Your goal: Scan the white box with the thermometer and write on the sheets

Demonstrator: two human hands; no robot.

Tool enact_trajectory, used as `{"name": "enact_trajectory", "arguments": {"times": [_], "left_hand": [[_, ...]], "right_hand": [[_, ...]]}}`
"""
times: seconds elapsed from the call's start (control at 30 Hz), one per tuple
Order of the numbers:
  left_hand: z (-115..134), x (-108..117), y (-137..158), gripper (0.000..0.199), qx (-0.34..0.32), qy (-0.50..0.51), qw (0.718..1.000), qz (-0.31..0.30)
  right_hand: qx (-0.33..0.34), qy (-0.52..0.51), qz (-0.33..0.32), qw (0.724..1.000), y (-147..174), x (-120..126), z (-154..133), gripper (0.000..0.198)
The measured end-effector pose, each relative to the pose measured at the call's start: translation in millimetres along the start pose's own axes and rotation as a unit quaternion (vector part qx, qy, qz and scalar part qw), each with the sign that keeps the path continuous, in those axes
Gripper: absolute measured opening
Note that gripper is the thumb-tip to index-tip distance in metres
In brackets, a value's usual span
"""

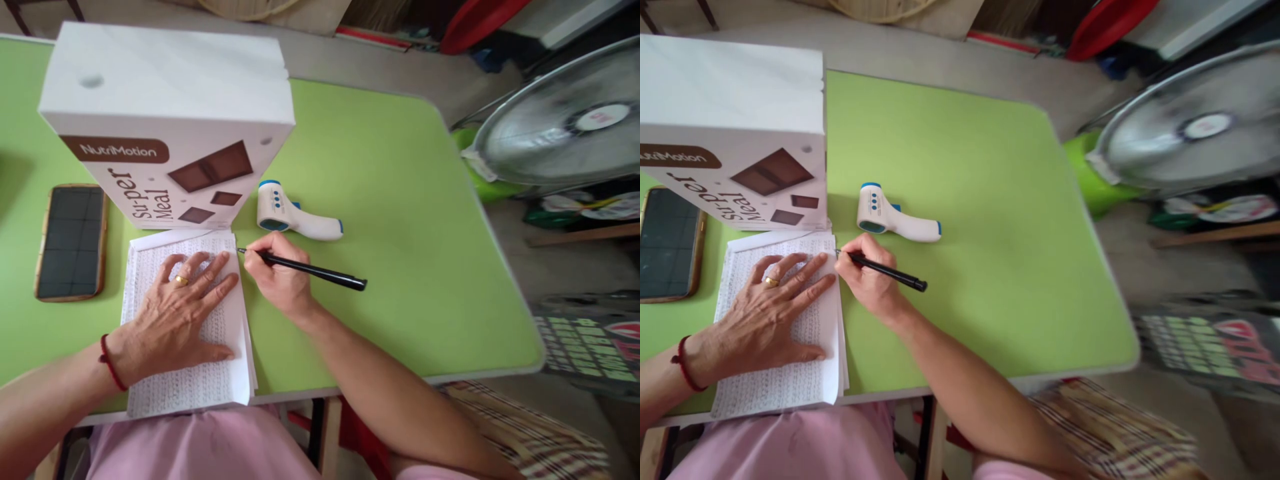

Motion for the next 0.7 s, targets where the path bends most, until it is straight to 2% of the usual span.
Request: {"name": "enact_trajectory", "arguments": {"times": [0.2,0.4,0.7], "left_hand": [[0.8,0.5,-1.2,0.087,-0.004,0.003,1.000,0.004],[1.3,1.5,-0.6,0.087,-0.002,0.001,1.000,0.006],[0.8,0.4,-1.1,0.089,-0.001,-0.003,1.000,-0.001]], "right_hand": [[-0.015,-0.023,0.015,0.999,1.4,3.4,2.9,0.009],[-0.024,-0.020,-0.007,0.999,1.2,-3.0,3.6,0.009],[-0.008,-0.007,-0.007,1.000,0.5,-3.8,0.4,0.010]]}}
Point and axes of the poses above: each hand's wrist, its own y-axis away from the middle knuckle, its own x-axis out of the back of the hand, z = x × y, the point moved 9 cm from there along -y, towards the middle knuckle, and after that the axes turned 14 degrees about y, right-handed, at the moved point
